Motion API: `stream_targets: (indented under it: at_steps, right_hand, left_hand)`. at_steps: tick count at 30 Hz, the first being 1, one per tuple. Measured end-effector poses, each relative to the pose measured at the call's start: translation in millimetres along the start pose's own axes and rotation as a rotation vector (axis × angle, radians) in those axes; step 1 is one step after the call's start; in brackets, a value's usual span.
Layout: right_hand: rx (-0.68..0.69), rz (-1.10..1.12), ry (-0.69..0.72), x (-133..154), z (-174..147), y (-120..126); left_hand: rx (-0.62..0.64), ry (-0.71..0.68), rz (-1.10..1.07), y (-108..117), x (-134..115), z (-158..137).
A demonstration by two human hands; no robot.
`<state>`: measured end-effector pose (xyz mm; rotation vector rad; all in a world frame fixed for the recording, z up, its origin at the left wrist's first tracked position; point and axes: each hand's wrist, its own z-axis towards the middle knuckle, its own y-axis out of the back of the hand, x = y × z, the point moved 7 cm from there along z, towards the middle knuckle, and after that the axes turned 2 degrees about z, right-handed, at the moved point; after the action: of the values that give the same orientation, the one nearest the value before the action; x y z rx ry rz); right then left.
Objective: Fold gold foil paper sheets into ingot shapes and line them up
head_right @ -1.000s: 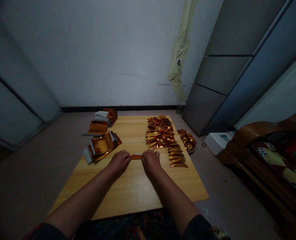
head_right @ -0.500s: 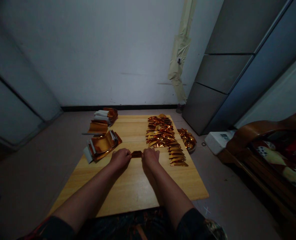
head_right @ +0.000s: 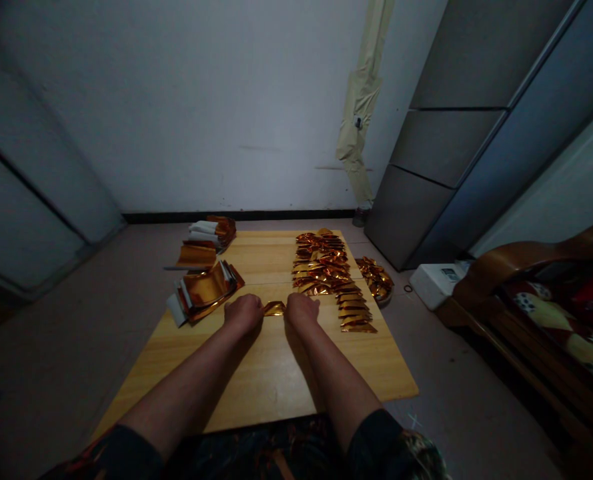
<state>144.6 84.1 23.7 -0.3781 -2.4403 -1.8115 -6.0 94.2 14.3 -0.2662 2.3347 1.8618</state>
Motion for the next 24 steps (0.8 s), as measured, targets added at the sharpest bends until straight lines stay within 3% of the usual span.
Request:
stream_targets:
  at_steps: [17,24]
  right_hand:
    - [-0.043,0.044,0.050,-5,0,-3]
    - [-0.062,0.081,0.034,-9,-4,0]
  left_hand:
    - [-0.071,-0.024,-0.129,-2,11,-2]
    - [-0.114,-0.257,-0.197,-8,12,-5]
